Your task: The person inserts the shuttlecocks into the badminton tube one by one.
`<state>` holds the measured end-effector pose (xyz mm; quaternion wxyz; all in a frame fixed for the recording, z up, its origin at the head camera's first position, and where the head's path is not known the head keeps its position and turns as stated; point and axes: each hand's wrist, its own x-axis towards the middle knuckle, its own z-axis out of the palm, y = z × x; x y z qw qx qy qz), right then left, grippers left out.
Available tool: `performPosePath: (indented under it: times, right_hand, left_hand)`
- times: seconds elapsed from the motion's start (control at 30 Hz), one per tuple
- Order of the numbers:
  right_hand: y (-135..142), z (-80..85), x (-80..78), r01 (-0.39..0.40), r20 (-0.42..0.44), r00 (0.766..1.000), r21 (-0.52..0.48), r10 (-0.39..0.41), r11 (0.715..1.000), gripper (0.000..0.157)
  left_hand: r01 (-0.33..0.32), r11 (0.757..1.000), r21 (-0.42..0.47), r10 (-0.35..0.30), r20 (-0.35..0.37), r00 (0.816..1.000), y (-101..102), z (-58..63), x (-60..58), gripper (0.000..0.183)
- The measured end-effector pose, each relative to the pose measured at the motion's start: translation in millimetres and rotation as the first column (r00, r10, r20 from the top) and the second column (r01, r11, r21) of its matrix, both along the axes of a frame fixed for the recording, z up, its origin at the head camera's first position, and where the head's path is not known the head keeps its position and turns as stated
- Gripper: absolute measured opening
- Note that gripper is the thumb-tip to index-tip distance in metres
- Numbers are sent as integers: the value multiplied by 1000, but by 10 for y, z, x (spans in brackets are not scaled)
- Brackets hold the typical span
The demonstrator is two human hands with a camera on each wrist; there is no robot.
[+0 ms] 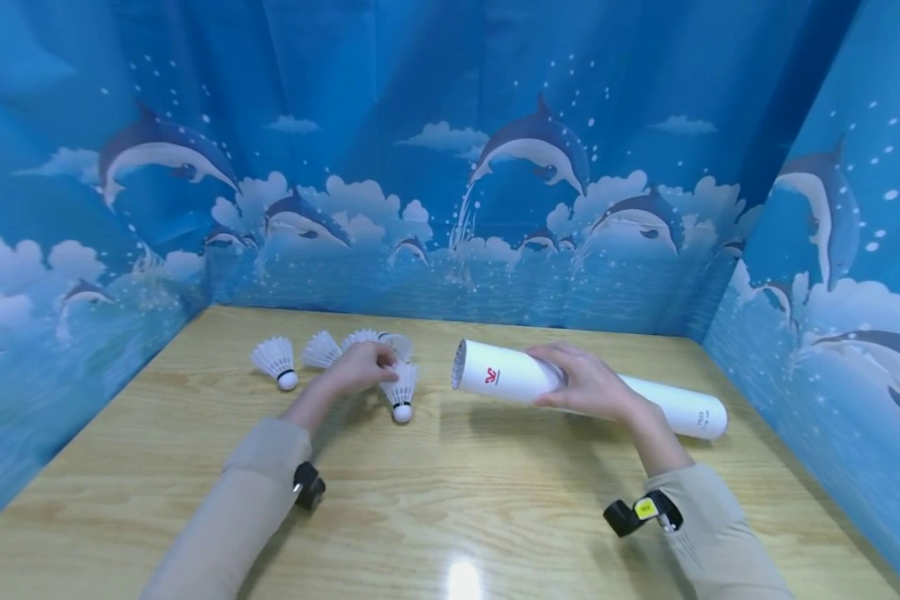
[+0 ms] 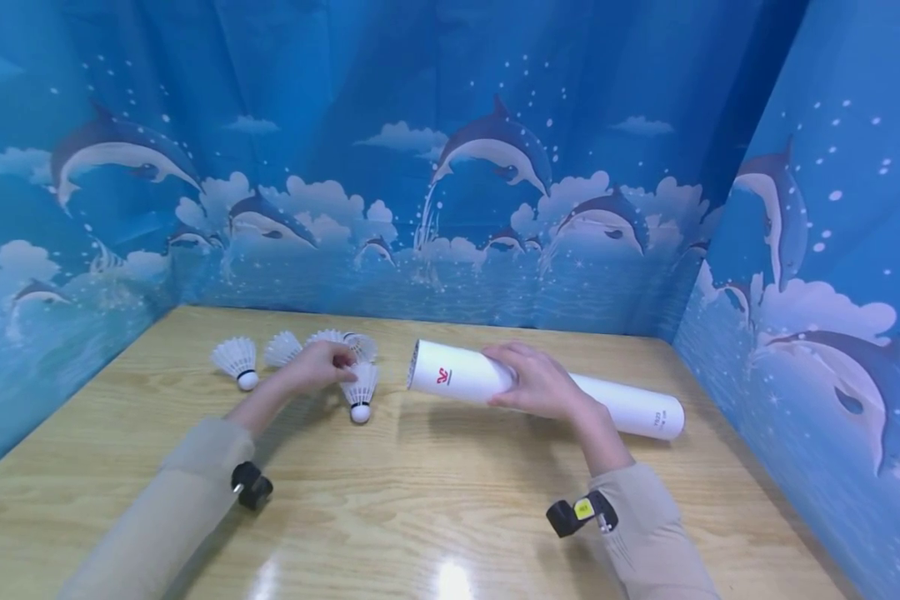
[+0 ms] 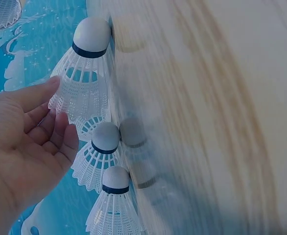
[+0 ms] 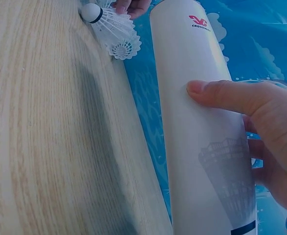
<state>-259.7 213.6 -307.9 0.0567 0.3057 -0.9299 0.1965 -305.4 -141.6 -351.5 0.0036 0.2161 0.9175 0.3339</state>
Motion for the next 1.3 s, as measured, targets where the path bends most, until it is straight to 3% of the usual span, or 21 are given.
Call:
performPosePath:
  times: [0.2,0.43,0.57,0.93,1.07,1.3]
  right_hand:
    - [8,-3,4,-2,-5,1000,-2,2,1000,70]
    - [13,-12,0,-3,-2,1000,-4,3,1000,70]
    - [16,-15,-5,-4,-5,1000,-1,4,1000,70]
    - [14,-23,7,-13,-8,1000,3,13,1000,70]
    - [16,-25,7,-18,-10,1000,3,18,1000,70]
    - [17,-28,0,-19,-14,1000,6,20,1000,70]
  left_hand:
    - [20,1000,-2,-20,-24,1000,-44,13,15,7]
    - [103,993,60,-101,-28,994,-172,3,27,8]
    - [44,997,63,-46,17,999,-187,57,101,8]
    - [-128,984,121,125,29,992,-211,180,223,13]
    - [-146,973,177,146,12,989,-200,227,252,13]
    - [-164,957,239,154,62,986,-137,307,298,14]
